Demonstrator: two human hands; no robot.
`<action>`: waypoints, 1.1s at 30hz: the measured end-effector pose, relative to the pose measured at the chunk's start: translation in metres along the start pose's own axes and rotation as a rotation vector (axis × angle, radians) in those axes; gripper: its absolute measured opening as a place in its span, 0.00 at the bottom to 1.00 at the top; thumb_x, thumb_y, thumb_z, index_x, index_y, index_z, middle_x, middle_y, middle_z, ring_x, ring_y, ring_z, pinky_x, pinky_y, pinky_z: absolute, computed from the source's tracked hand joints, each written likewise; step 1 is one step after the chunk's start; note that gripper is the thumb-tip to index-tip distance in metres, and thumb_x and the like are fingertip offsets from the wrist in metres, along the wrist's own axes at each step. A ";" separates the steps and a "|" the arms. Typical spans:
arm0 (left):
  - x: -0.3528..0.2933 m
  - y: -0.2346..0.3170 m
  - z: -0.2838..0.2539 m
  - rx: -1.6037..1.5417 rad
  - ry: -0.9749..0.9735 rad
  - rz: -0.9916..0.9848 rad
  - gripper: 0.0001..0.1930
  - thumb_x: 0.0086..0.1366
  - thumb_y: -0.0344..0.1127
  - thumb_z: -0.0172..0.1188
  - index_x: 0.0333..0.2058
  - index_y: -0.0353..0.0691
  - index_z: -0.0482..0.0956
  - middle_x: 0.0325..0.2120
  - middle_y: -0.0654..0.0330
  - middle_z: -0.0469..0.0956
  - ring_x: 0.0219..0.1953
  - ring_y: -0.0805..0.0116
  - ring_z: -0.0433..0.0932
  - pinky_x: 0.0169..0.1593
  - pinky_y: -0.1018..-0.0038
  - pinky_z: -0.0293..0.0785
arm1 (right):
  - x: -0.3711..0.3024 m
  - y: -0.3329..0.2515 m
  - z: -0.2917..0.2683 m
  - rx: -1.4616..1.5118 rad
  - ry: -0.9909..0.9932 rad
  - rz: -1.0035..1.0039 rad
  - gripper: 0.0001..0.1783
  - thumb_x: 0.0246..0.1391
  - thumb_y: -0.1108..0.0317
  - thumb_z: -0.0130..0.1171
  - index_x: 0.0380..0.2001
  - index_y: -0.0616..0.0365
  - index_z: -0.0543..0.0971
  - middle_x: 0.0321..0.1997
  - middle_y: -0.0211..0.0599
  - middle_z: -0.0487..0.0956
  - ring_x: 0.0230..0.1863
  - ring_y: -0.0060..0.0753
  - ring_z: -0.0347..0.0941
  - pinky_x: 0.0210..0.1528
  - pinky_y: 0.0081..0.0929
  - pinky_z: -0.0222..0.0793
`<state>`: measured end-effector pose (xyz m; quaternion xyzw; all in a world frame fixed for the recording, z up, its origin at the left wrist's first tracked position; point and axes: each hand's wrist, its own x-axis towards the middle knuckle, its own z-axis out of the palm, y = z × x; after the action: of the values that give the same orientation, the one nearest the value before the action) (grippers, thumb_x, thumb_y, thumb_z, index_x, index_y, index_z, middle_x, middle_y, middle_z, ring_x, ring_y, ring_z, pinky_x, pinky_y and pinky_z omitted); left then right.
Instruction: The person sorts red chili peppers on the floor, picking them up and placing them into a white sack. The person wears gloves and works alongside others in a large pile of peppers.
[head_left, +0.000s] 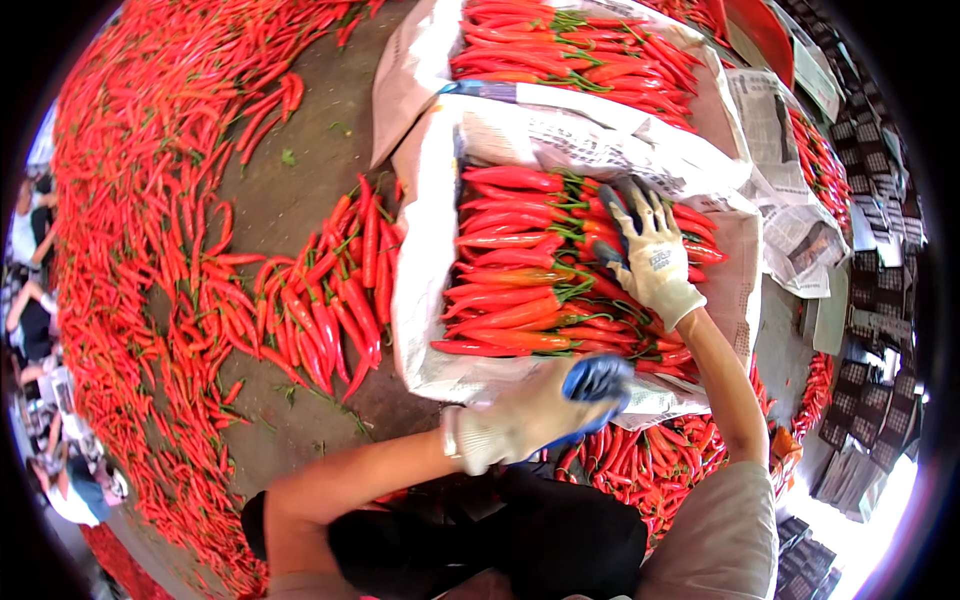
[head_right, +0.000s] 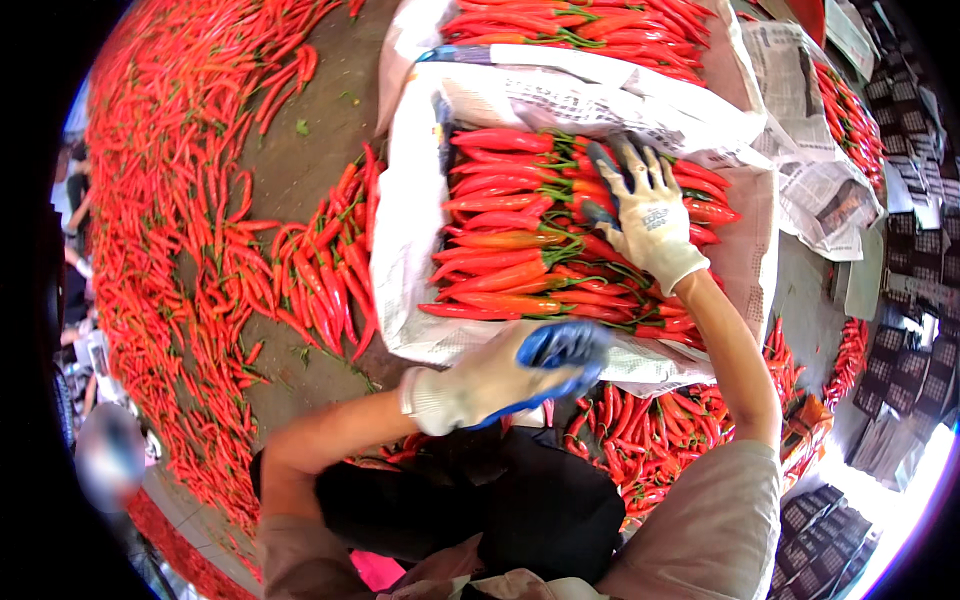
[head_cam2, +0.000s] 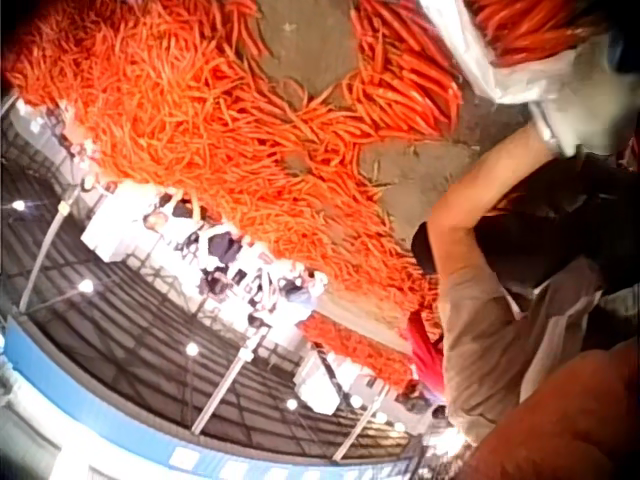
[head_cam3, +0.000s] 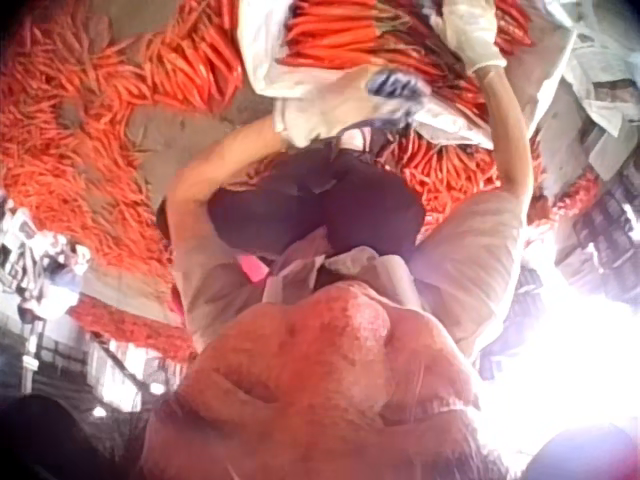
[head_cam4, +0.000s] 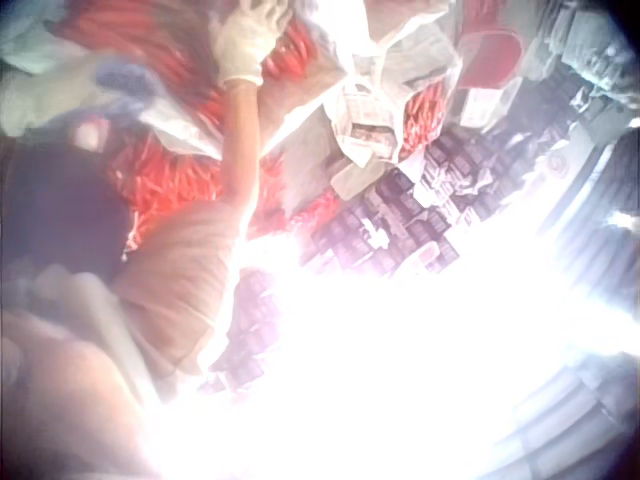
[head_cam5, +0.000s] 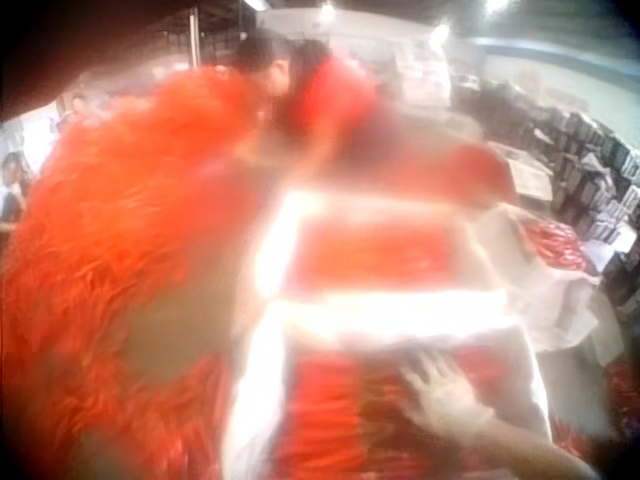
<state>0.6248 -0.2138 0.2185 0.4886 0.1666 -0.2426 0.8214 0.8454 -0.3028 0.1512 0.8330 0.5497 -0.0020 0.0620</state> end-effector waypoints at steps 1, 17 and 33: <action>-0.022 -0.011 -0.009 0.207 0.035 0.091 0.17 0.60 0.39 0.61 0.47 0.39 0.75 0.34 0.59 0.79 0.36 0.72 0.77 0.43 0.72 0.72 | 0.002 -0.003 0.003 -0.015 0.000 0.018 0.41 0.51 0.46 0.58 0.65 0.42 0.57 0.68 0.46 0.55 0.68 0.54 0.50 0.69 0.47 0.46; -0.295 -0.274 -0.138 0.912 0.719 -0.356 0.20 0.53 0.45 0.62 0.41 0.39 0.76 0.35 0.51 0.78 0.39 0.51 0.78 0.43 0.59 0.73 | 0.017 -0.253 -0.128 0.562 0.127 -0.770 0.20 0.42 0.74 0.62 0.42 0.62 0.75 0.42 0.46 0.76 0.43 0.50 0.73 0.48 0.39 0.69; -0.430 -0.357 -0.231 0.264 2.223 0.112 0.18 0.53 0.35 0.65 0.43 0.38 0.78 0.35 0.48 0.78 0.35 0.51 0.78 0.41 0.64 0.74 | 0.069 -0.670 0.003 0.357 -0.112 -0.974 0.29 0.48 0.58 0.60 0.54 0.51 0.67 0.53 0.47 0.69 0.55 0.52 0.66 0.56 0.46 0.62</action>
<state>0.0611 -0.0527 0.0725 0.5238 0.7583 0.3499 0.1677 0.2591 0.0198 0.0759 0.4768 0.8605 -0.1690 -0.0598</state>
